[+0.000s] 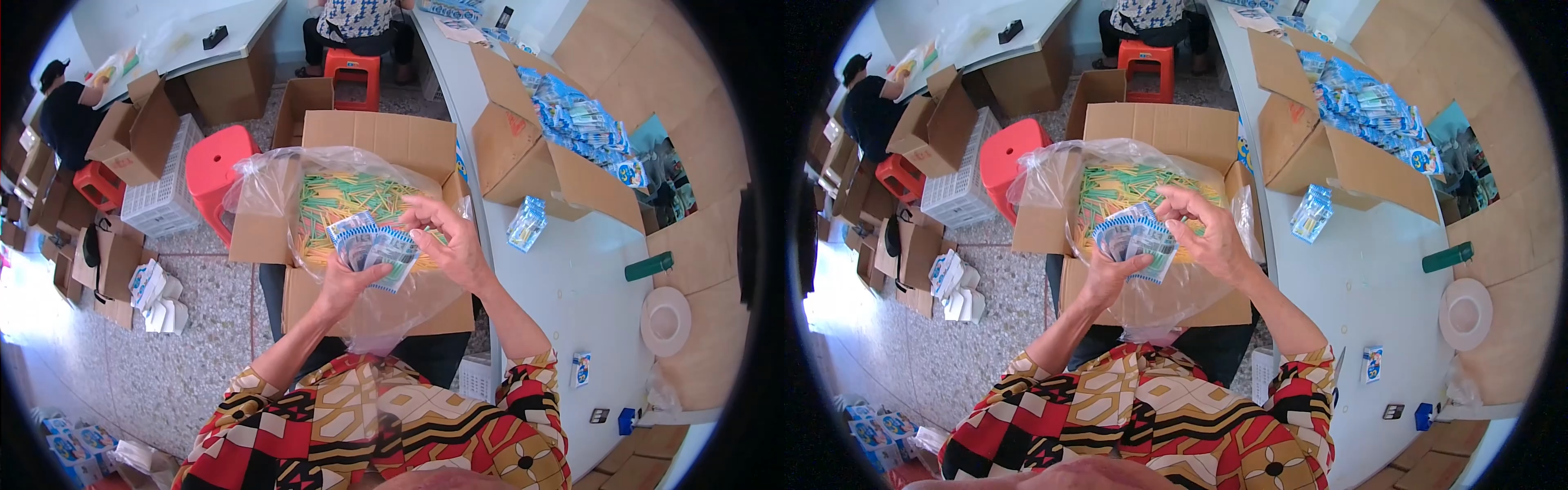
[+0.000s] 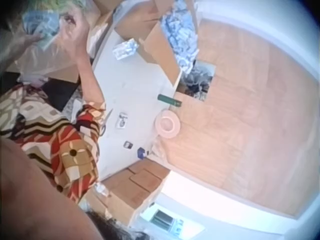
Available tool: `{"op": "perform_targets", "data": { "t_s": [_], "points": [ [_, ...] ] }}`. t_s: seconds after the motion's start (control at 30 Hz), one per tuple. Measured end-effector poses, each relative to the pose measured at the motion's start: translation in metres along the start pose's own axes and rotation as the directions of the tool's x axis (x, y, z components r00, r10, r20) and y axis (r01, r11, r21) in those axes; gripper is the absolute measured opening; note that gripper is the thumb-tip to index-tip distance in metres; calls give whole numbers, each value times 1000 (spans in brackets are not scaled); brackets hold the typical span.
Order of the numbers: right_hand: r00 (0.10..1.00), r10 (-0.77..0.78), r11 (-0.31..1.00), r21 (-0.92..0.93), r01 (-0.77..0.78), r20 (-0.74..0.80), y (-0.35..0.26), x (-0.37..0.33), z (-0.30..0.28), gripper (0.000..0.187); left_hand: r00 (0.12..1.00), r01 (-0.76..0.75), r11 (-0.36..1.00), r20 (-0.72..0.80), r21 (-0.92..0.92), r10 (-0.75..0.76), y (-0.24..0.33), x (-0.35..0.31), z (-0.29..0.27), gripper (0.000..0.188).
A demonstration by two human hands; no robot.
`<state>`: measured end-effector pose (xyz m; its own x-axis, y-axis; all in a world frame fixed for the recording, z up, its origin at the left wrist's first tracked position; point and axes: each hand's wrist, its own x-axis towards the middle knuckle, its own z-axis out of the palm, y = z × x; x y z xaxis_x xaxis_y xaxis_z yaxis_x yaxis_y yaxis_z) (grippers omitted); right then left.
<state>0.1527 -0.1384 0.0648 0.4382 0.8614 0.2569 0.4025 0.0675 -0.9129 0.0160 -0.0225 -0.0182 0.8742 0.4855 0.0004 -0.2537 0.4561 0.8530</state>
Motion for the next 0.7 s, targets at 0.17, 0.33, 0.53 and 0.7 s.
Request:
{"op": "perform_targets", "data": {
  "t_s": [0.17,0.33,0.53,0.7],
  "points": [
    [992,-118,958,-256,127,50,2,-7,-1,27,1000,12,1000,3,-10,-12,2,-2,3,38],
    [947,-309,803,-510,308,85,12,-20,7,37,999,35,999,28,-5,-34,1,-6,7,36],
    [984,-151,981,-136,137,-96,17,-38,12,51,997,44,997,57,64,-48,-6,0,17,36],
    [984,114,991,82,-103,-135,37,-61,-8,47,993,42,995,102,94,-51,0,0,35,37]
  ]
}}
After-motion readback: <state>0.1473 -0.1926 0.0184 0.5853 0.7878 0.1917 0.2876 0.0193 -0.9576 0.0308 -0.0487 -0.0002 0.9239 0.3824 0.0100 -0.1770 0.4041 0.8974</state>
